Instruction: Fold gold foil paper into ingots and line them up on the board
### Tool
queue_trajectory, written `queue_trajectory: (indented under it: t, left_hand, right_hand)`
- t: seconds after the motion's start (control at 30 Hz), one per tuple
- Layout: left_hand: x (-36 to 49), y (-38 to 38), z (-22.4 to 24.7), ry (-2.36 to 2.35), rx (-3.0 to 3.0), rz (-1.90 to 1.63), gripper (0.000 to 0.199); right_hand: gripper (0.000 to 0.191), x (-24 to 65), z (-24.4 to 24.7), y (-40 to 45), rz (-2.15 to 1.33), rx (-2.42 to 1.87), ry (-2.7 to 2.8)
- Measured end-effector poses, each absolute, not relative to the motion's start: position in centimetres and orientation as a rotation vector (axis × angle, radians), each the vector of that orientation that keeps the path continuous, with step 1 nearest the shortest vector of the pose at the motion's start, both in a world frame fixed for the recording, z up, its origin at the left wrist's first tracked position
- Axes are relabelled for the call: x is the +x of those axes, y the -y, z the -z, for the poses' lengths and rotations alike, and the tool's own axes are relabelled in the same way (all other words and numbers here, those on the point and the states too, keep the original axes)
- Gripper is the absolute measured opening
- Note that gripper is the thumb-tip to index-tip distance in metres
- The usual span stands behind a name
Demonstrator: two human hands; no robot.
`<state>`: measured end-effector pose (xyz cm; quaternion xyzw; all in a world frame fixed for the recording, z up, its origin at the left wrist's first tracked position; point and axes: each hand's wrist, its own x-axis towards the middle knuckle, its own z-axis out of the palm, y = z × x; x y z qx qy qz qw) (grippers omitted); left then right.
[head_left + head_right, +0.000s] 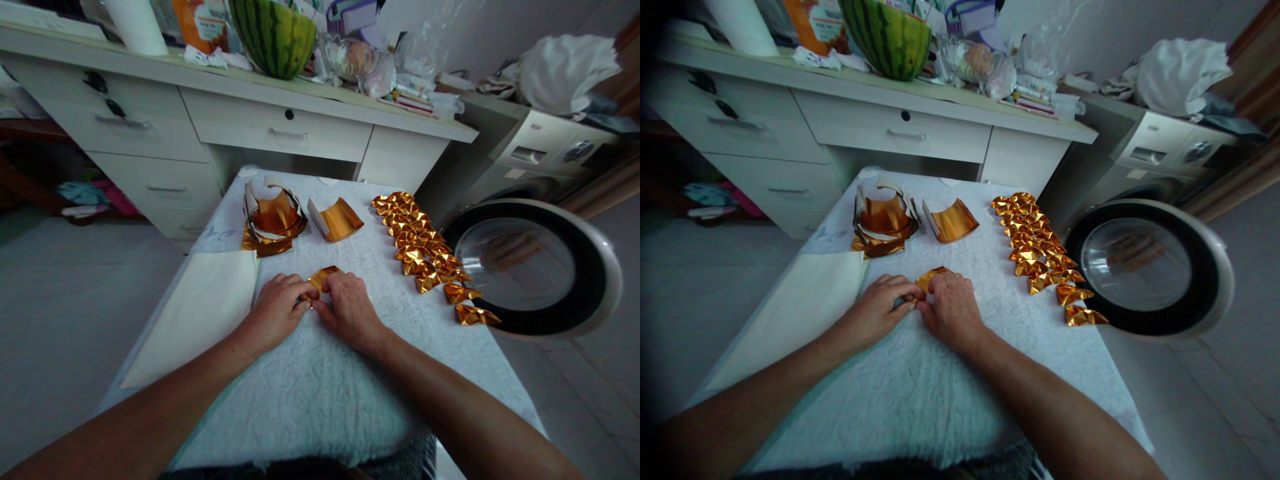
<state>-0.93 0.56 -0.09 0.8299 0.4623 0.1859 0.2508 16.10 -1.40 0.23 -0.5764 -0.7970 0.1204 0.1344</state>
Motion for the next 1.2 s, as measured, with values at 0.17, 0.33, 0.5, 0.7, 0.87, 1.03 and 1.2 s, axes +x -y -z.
queue_trajectory:
  t: [0.17, 0.33, 0.5, 0.7, 0.87, 1.03, 1.2]
  left_hand:
    - [-0.9, -0.5, -0.1, -1.271, 2.265, -0.489, 0.02]
    - [-0.7, -0.5, -0.1, -1.285, 2.258, -0.479, 0.022]
    - [-0.8, -0.5, 0.2, -1.274, 2.272, -0.488, 0.023]
    - [-1.0, -0.6, 0.5, -1.276, 2.263, -0.499, 0.021]
    - [-0.9, -0.6, 0.6, -1.275, 2.26, -0.497, 0.022]
    - [-0.9, -0.4, 0.3, -1.284, 2.256, -0.49, 0.022]
    - [-0.9, -0.4, 0.1, -1.281, 2.263, -0.492, 0.025]
  right_hand:
    - [0.023, 16.1, -0.3, 1.6, -0.306, -1.703, 2.309]
    - [0.037, 16.4, -0.5, 2.0, -0.254, -1.687, 2.304]
    - [0.051, 17.0, -0.4, 2.1, -0.195, -1.694, 2.332]
    - [0.059, 17.8, -0.2, 2.1, -0.209, -1.64, 2.385]
    - [0.065, 18.5, -0.5, 2.2, -0.247, -1.62, 2.415]
    - [0.063, 19.2, -0.6, 1.8, -0.314, -1.56, 2.371]
    - [0.039, 19.7, 0.0, 0.5, -0.206, -1.594, 2.136]
